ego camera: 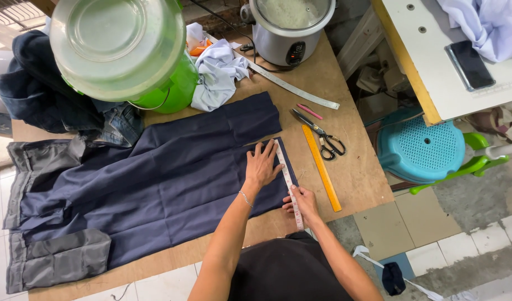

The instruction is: The person measures a pair of dark trousers laid out on a wooden table using a measuring tape and a ruler. They mark the fabric with a pink chalk pencil and then use scissors to cut the trousers along the marked lines.

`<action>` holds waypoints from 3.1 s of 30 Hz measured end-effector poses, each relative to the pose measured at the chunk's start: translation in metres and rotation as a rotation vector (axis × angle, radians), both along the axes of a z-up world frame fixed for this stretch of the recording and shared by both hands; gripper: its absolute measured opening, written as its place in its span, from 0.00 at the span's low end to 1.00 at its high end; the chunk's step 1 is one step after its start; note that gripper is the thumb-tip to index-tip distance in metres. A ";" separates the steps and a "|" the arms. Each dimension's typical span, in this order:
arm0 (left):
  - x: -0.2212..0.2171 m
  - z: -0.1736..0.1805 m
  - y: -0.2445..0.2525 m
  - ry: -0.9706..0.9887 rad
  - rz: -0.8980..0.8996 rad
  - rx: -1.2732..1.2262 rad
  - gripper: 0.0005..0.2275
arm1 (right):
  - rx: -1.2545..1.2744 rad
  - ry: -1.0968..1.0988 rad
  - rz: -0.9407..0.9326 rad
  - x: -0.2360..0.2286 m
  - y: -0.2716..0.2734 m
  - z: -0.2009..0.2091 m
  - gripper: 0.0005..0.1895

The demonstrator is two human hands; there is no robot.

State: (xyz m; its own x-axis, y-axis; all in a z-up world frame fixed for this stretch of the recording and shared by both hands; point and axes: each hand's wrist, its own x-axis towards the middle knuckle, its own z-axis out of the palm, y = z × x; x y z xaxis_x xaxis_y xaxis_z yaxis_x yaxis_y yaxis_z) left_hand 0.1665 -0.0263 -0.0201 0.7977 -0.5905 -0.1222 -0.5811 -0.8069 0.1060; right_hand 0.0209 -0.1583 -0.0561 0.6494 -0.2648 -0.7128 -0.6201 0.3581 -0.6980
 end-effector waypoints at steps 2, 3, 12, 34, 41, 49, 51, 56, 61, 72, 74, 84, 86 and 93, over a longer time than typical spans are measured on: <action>-0.001 0.002 -0.002 0.022 0.004 0.012 0.33 | -0.005 0.002 0.003 0.000 0.001 0.007 0.19; -0.002 0.003 -0.003 0.026 0.009 0.051 0.38 | -0.012 0.009 -0.005 0.001 0.001 0.010 0.20; -0.006 0.010 -0.007 0.074 0.029 0.108 0.54 | -0.381 0.102 0.148 -0.029 -0.023 0.004 0.18; -0.003 -0.016 -0.004 0.062 0.043 0.050 0.48 | -0.566 0.142 0.280 -0.034 -0.014 0.029 0.18; -0.004 0.003 -0.006 0.059 0.020 0.101 0.49 | -0.619 0.155 0.346 -0.031 -0.014 0.035 0.17; -0.002 0.008 -0.020 0.105 0.074 0.167 0.52 | -0.953 -0.050 0.821 0.015 -0.046 0.079 0.20; -0.001 0.007 -0.021 0.103 0.084 0.177 0.52 | -1.008 -0.100 0.802 0.044 -0.066 0.076 0.19; -0.006 0.014 -0.025 0.148 0.107 0.193 0.52 | -1.079 -0.235 0.734 0.119 -0.121 0.048 0.15; -0.022 0.039 -0.034 0.162 0.156 0.270 0.60 | -1.372 -0.443 0.713 0.198 -0.160 0.018 0.11; -0.053 -0.043 -0.037 -0.080 0.114 0.042 0.39 | -1.441 -0.378 0.661 0.237 -0.172 -0.046 0.11; -0.062 -0.032 -0.032 -0.039 0.106 0.024 0.38 | -1.437 -0.405 0.615 0.216 -0.165 -0.024 0.11; -0.053 0.002 -0.018 0.023 0.036 0.012 0.47 | -0.816 -0.411 0.338 0.059 -0.100 0.018 0.10; -0.051 0.011 -0.018 0.035 0.027 0.005 0.47 | -0.697 -0.384 0.309 0.025 -0.092 0.001 0.09; -0.047 0.034 -0.014 0.125 0.065 0.004 0.52 | -0.500 -0.242 0.366 -0.034 -0.067 -0.031 0.13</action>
State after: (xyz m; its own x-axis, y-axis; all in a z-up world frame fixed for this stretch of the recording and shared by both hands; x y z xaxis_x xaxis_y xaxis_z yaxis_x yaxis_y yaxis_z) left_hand 0.1195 -0.0405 0.0136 0.8128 -0.5373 -0.2251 -0.5100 -0.8431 0.1707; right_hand -0.0129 -0.2258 -0.0869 0.8865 -0.2573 -0.3846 -0.4453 -0.2490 -0.8600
